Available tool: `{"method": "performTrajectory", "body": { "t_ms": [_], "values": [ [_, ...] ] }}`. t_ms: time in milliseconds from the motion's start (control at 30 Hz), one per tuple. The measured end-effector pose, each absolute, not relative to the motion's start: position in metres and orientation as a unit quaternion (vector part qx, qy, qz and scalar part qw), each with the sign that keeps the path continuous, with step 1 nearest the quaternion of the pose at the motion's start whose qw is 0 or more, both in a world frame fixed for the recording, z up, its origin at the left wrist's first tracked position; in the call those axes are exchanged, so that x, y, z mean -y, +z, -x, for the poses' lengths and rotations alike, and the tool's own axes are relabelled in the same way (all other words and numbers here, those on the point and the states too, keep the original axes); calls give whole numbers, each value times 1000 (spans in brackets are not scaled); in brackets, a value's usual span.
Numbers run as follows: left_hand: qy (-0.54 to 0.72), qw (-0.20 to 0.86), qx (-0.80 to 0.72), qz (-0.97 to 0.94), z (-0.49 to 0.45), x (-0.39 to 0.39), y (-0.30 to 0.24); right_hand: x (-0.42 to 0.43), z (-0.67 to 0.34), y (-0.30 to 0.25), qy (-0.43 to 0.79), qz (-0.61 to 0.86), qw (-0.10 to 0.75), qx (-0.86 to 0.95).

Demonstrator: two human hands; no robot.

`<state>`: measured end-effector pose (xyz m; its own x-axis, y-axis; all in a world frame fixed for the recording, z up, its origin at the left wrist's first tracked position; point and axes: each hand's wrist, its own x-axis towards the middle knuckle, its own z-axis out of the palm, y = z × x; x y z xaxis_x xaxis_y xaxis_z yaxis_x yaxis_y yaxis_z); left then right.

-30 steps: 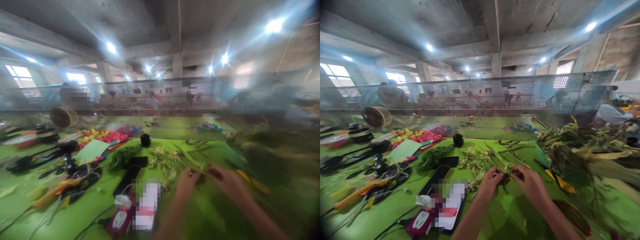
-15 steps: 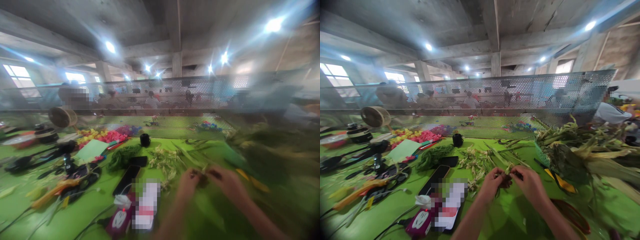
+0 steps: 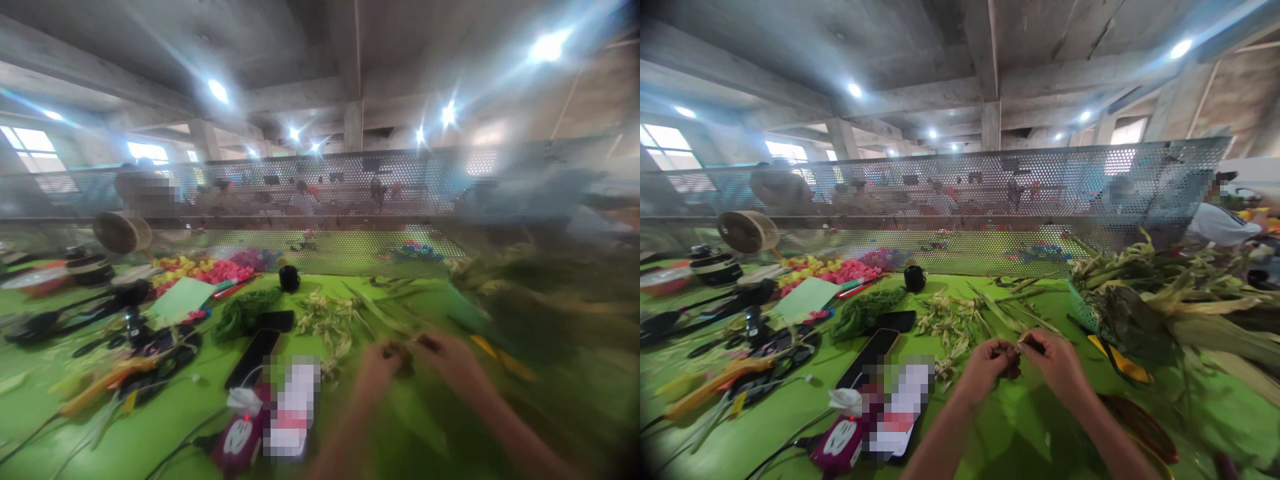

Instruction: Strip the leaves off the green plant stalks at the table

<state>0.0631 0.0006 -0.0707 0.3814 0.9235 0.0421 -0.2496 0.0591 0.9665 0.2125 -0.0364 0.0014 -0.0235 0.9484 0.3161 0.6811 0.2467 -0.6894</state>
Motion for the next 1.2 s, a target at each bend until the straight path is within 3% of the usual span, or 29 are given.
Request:
{"method": "performTrajectory", "body": {
  "t_ms": [300,500,700,833,1000,1200],
  "values": [
    [443,587,-366,-570,-54,-2,-64,27,-223,-11,163,566,341,733],
    [443,427,-482,-624,-50,7,-50,38,-229,-3,126,538,280,785],
    [411,384,-417,-714,-51,18,-48,38,-232,7,99,541,303,778],
    [347,477,-338,-734,-50,19,-45,30,-235,2,158,573,325,736],
    [382,637,-293,-602,-47,13,-42,22,-231,-4,293,581,373,662],
    [456,725,-269,-441,-47,13,-40,24,-218,-5,290,575,401,651]
  ]
}}
